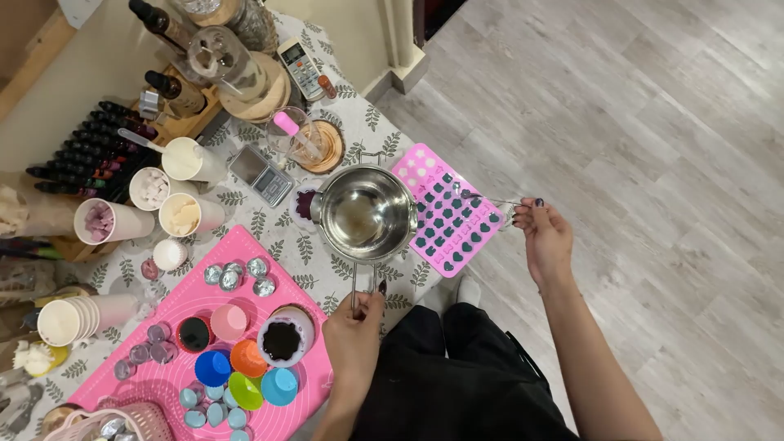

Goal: Cleaning a metal melting pot with a cloth and organizing decorative candle tins into a basket in a workshop.

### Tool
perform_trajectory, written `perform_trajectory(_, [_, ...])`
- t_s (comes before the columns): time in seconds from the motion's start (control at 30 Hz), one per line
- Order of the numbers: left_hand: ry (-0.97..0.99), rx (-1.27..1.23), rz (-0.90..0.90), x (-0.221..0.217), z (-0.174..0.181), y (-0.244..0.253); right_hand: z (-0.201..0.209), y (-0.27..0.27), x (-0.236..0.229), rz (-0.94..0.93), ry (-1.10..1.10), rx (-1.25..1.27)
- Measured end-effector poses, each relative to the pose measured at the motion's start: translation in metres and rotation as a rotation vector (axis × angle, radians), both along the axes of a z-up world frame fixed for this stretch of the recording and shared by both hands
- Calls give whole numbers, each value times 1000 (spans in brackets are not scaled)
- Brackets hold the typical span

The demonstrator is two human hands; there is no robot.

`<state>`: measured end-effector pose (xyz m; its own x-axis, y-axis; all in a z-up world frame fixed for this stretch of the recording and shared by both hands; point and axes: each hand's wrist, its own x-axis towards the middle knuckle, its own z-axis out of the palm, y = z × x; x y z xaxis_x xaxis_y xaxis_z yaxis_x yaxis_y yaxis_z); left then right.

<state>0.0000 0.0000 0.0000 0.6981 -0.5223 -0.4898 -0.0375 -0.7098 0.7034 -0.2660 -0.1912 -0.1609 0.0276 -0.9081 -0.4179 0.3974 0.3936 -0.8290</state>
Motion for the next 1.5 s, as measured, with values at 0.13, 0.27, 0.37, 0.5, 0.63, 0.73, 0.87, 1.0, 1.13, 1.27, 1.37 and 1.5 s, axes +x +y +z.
perform_trajectory(0.13, [-12, -48, -15, -2, -12, 6, 1, 16, 2, -7, -31, -22])
perform_trajectory(0.27, [-10, -50, -30, -3, -3, 2, 3, 20, 8, 65, 60, 22])
perform_trajectory(0.37, [23, -30, -16, -2, -3, 0, 1, 10, 13, 26, 50, -27])
perform_trajectory(0.5, [-27, -80, -40, -2, -10, 5, 9, 12, 15, -17, 50, -56])
perform_trajectory(0.63, [-22, -73, -42, -1, -8, 4, 9, 31, 16, 18, 41, -8])
perform_trajectory(0.73, [16, -17, -18, -2, -8, 5, 7, 33, 16, 23, 103, 42])
perform_trajectory(0.87, [-15, -68, -31, 0, -11, 5, 4, 17, 19, -53, 45, -39])
perform_trajectory(1.0, [23, -56, -14, -1, -9, 4, 11, 23, 17, -34, 38, -30])
perform_trajectory(1.13, [-82, -99, -64, 1, -10, 6, 12, 29, 17, 7, 99, 18])
perform_trajectory(1.27, [-9, -51, -16, 1, -7, 1, 9, 17, 14, -68, 42, -36])
perform_trajectory(1.37, [-47, -83, -41, 0, -9, 5, 9, 18, 10, -53, 55, -42])
perform_trajectory(1.5, [-22, -78, -40, 0, -9, 4, -2, 17, 8, -15, 62, -8])
